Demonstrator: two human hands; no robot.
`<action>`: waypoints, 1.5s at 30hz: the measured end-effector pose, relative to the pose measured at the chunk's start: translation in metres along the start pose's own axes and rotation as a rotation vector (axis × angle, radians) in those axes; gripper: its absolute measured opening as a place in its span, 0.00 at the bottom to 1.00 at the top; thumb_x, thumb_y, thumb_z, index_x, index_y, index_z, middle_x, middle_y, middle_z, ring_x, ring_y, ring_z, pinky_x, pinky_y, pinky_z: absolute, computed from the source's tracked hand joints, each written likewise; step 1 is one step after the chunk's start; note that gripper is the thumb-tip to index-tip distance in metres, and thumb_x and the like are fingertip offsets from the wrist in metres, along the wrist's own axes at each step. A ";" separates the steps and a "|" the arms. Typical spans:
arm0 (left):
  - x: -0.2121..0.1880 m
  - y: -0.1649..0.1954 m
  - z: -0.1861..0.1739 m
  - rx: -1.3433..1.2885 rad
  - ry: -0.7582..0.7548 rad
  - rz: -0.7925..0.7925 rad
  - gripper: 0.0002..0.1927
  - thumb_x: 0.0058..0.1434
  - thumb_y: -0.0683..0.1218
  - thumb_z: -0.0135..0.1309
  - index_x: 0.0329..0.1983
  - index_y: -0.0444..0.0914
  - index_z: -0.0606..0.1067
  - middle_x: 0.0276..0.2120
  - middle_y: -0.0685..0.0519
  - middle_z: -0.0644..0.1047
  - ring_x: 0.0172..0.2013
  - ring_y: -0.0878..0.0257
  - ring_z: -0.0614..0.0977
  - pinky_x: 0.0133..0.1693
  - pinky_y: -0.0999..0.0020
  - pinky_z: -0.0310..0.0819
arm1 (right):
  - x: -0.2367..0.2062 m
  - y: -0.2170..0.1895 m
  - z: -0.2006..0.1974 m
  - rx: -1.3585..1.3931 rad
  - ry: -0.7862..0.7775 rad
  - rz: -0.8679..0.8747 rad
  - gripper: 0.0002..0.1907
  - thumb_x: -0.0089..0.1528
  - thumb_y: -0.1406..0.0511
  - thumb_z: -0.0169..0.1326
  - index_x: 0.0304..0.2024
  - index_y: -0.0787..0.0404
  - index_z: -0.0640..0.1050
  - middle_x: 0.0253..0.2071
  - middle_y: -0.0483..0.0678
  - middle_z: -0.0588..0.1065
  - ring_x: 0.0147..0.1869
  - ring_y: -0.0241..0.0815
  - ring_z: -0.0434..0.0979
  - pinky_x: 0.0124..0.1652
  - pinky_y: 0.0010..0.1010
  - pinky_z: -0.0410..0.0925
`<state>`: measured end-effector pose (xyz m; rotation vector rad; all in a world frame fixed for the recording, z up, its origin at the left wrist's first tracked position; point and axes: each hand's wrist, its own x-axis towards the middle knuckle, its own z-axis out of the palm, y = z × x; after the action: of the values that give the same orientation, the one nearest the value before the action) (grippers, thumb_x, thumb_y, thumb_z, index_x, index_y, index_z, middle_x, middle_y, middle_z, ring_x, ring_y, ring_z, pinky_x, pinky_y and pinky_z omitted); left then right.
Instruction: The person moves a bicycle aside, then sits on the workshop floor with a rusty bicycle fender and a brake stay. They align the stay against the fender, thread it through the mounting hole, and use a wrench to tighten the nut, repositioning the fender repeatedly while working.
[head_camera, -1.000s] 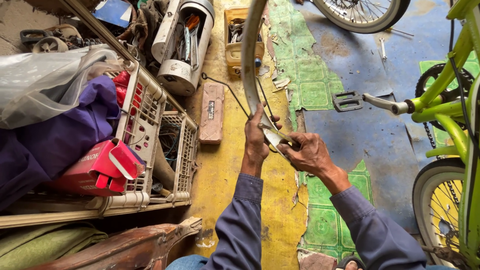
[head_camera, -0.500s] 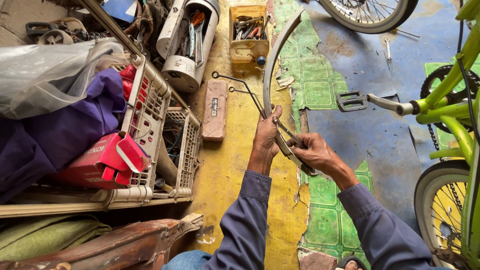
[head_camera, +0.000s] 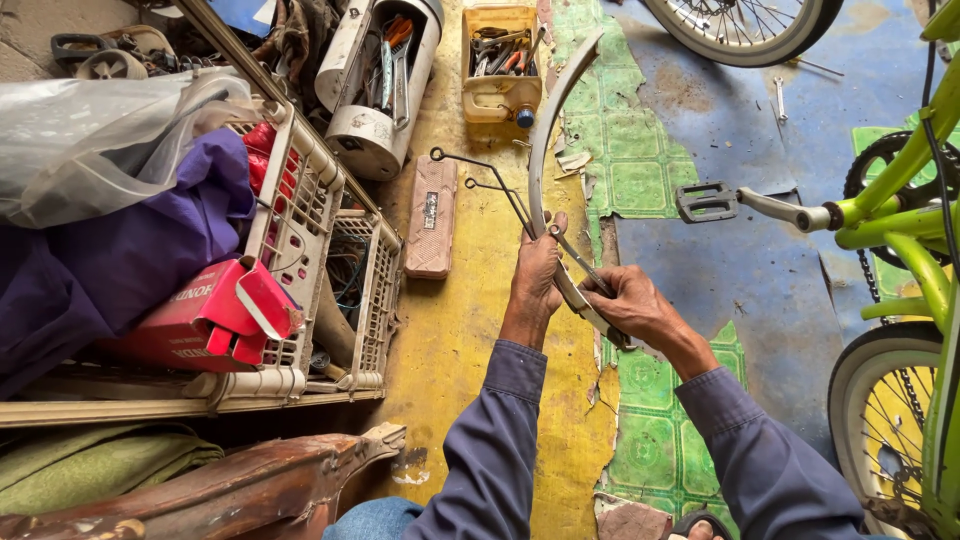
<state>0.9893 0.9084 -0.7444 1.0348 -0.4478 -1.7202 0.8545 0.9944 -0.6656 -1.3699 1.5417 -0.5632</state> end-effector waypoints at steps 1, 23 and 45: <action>0.000 -0.002 0.000 -0.004 -0.004 0.027 0.30 0.63 0.55 0.64 0.62 0.38 0.67 0.37 0.56 0.67 0.32 0.67 0.66 0.32 0.71 0.65 | 0.000 0.000 0.001 0.010 -0.002 -0.007 0.12 0.62 0.61 0.60 0.36 0.65 0.84 0.23 0.43 0.75 0.24 0.30 0.71 0.25 0.29 0.67; -0.004 -0.070 -0.094 -0.278 -0.244 -0.296 0.26 0.72 0.55 0.53 0.60 0.30 0.68 0.49 0.39 0.80 0.44 0.50 0.85 0.43 0.52 0.84 | 0.011 0.110 0.059 0.100 0.112 0.133 0.21 0.59 0.55 0.60 0.41 0.67 0.84 0.30 0.53 0.82 0.32 0.41 0.81 0.34 0.36 0.75; -0.035 -0.135 -0.143 -0.413 0.086 -0.547 0.25 0.74 0.56 0.40 0.59 0.30 0.68 0.41 0.38 0.79 0.39 0.44 0.83 0.39 0.45 0.81 | 0.025 0.173 0.053 -0.328 0.075 -0.080 0.16 0.64 0.59 0.57 0.47 0.63 0.84 0.35 0.57 0.81 0.35 0.47 0.79 0.37 0.42 0.73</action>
<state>1.0303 1.0192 -0.9052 0.9688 0.2712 -2.1156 0.8179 1.0295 -0.8412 -1.6802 1.6997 -0.4270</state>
